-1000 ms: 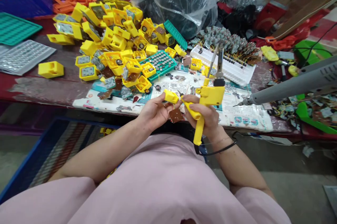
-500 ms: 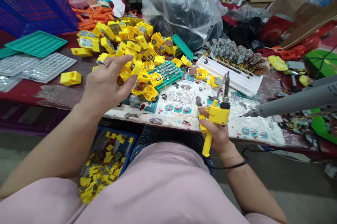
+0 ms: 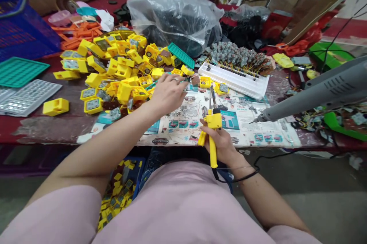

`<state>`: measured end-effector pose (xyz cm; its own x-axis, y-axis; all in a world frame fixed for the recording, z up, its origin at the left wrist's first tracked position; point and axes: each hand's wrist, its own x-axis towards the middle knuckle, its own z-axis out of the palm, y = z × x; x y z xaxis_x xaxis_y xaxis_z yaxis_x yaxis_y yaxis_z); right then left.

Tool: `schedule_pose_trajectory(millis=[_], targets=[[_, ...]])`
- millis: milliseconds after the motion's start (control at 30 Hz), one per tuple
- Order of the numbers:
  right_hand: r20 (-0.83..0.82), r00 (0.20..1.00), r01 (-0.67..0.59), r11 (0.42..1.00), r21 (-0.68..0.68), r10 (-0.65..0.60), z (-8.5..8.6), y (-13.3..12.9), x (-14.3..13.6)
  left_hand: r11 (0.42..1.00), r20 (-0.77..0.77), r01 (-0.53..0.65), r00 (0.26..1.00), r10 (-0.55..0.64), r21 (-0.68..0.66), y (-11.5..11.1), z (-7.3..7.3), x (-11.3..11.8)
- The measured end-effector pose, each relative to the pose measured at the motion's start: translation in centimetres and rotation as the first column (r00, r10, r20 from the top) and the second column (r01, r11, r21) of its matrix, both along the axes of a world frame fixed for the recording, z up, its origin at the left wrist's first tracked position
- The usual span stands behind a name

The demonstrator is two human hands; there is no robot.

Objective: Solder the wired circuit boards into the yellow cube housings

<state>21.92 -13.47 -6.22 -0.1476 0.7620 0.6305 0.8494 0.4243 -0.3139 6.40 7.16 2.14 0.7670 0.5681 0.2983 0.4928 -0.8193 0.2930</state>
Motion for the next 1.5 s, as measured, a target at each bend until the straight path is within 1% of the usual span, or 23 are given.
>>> schedule_pose_trajectory(millis=[100,200,300,400,500,600,633,700,767,833,900,933,1000,1167,1233,1267,1300,1333,1367,1400,1433,1467,1500], targets=[[-0.084,0.996,0.020,0.999,-0.049,-0.024,-0.1,-0.2,0.0,1.000,-0.095,0.003,0.995,-0.005,-0.025,1.6,-1.1,5.0],[-0.116,0.990,0.078,0.995,-0.062,-0.085,-0.4,-0.2,0.0,0.999,-0.167,-0.012,0.986,0.005,-0.036,2.9,-2.0,8.4],[-0.158,0.978,0.129,0.991,-0.033,-0.132,-0.4,-0.1,-0.2,0.998,-0.201,-0.013,0.979,0.002,-0.054,3.7,-2.7,10.2],[-0.220,0.963,0.165,0.986,0.027,-0.155,-0.2,0.0,-0.4,0.995,-0.185,0.026,0.982,-0.042,-0.092,4.3,-3.1,10.7],[-0.258,0.952,0.189,0.978,0.083,-0.162,-0.1,0.0,-0.5,0.986,-0.008,0.047,0.999,-0.049,-0.161,4.2,-2.4,10.0],[-0.245,0.951,0.224,0.967,0.122,-0.189,-0.2,0.0,-0.5,0.935,0.339,0.096,0.941,0.028,-0.342,2.7,-0.6,8.3],[-0.241,0.951,0.229,0.965,0.130,-0.194,-0.3,0.0,-0.5,0.885,0.448,0.143,0.890,0.080,-0.442,2.0,0.2,7.6],[-0.247,0.949,0.232,0.963,0.134,-0.194,-0.4,0.0,-0.4,0.702,0.589,0.274,0.768,0.252,-0.657,0.2,1.8,5.8],[-0.270,0.945,0.223,0.967,0.119,-0.185,-0.5,-0.1,-0.4,0.420,0.560,0.386,0.687,0.464,-0.821,-1.5,3.0,3.8],[-0.283,0.943,0.215,0.971,0.105,-0.178,-0.6,-0.1,-0.4,0.104,0.411,0.442,0.687,0.599,-0.891,-3.1,3.6,1.8],[-0.274,0.944,0.216,0.972,0.093,-0.183,-0.5,0.0,-0.3,-0.139,0.277,0.464,0.716,0.641,-0.875,-4.5,3.4,0.0],[-0.264,0.947,0.217,0.972,0.092,-0.186,-0.5,0.0,-0.3,-0.217,0.236,0.472,0.725,0.647,-0.854,-5.1,3.0,-0.9],[-0.250,0.951,0.211,0.972,0.101,-0.181,-0.4,0.1,-0.2,-0.310,0.186,0.487,0.730,0.658,-0.816,-6.1,2.2,-2.2],[-0.236,0.959,0.189,0.976,0.113,-0.158,-0.2,0.2,-0.2,-0.407,0.109,0.481,0.739,0.665,-0.777,-8.1,0.1,-3.8],[-0.236,0.959,0.188,0.977,0.103,-0.159,-0.2,0.1,-0.2,-0.396,0.099,0.452,0.749,0.655,-0.799,-8.6,-0.6,-4.2],[-0.235,0.958,0.190,0.977,0.096,-0.164,-0.1,0.1,-0.3,-0.360,0.106,0.419,0.762,0.639,-0.834,-8.7,-1.0,-4.5],[-0.231,0.958,0.194,0.977,0.087,-0.170,0.0,0.0,-0.3,-0.281,0.132,0.370,0.780,0.611,-0.885,-8.7,-1.3,-4.8],[-0.218,0.960,0.197,0.977,0.075,-0.177,0.2,0.0,-0.2,-0.142,0.175,0.302,0.810,0.559,-0.943,-8.7,-1.6,-5.2],[-0.193,0.964,0.197,0.978,0.063,-0.181,0.4,-0.1,-0.2,0.066,0.220,0.216,0.849,0.480,-0.974,-8.7,-1.8,-5.6],[-0.151,0.972,0.189,0.981,0.050,-0.180,0.8,-0.1,0.0,0.320,0.243,0.119,0.892,0.382,-0.940,-8.7,-2.1,-6.1],[-0.093,0.981,0.173,0.984,0.037,-0.169,1.1,-0.2,0.2,0.570,0.224,0.026,0.933,0.281,-0.821,-8.6,-2.3,-6.5],[-0.024,0.989,0.149,0.989,0.022,-0.148,1.5,-0.2,0.4,0.764,0.163,-0.047,0.967,0.197,-0.644,-8.6,-2.5,-7.0],[0.047,0.992,0.116,0.993,0.006,-0.117,1.8,-0.1,0.6,0.883,0.070,-0.095,0.987,0.142,-0.461,-8.6,-2.7,-7.3]])
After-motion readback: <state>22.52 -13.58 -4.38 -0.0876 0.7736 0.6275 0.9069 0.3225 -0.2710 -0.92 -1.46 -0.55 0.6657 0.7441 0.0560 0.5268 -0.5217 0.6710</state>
